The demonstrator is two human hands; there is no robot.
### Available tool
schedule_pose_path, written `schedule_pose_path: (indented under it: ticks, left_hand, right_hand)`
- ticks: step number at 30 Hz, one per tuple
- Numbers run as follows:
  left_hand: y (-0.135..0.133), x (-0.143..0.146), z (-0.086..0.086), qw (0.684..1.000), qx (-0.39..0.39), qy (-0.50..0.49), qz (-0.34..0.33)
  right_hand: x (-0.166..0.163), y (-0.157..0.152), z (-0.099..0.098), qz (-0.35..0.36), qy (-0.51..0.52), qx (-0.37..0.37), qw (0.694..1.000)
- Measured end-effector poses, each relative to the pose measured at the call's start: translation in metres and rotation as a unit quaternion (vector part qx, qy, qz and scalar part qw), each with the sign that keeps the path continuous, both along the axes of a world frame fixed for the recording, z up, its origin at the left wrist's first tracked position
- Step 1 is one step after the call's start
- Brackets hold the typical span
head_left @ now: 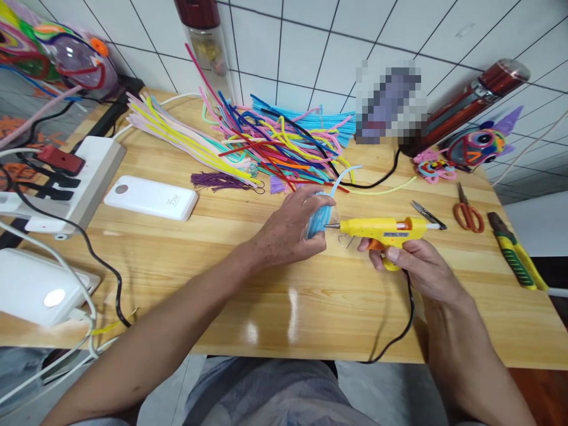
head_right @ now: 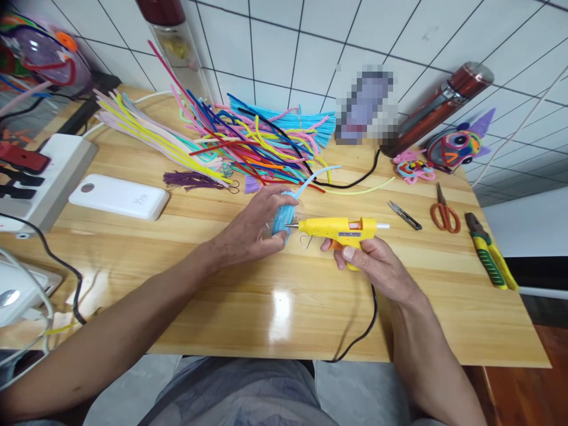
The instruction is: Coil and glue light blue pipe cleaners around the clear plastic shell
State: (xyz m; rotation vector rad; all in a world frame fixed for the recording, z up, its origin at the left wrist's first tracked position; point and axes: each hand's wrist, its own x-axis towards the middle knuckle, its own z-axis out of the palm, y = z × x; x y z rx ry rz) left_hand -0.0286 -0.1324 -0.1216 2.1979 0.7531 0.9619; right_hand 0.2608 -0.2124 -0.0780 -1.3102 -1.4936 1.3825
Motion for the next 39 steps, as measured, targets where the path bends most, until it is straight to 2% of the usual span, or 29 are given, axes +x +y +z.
schedule_pose_path:
  ticks: [22,30,39]
  left_hand:
    - [0.001,0.001,-0.001,1.000,0.006,0.000,0.004]
    - [0.000,0.000,0.000,1.000,-0.017,0.006,-0.001]
    - [0.000,-0.005,0.010,0.997,-0.066,0.016,-0.024]
  right_hand:
    - [0.000,-0.002,0.003,-0.014,-0.011,0.008,1.000]
    - [-0.003,-0.001,0.004,-0.005,-0.036,0.022,0.999]
    - [-0.002,-0.001,0.006,-0.101,0.034,0.015,0.994]
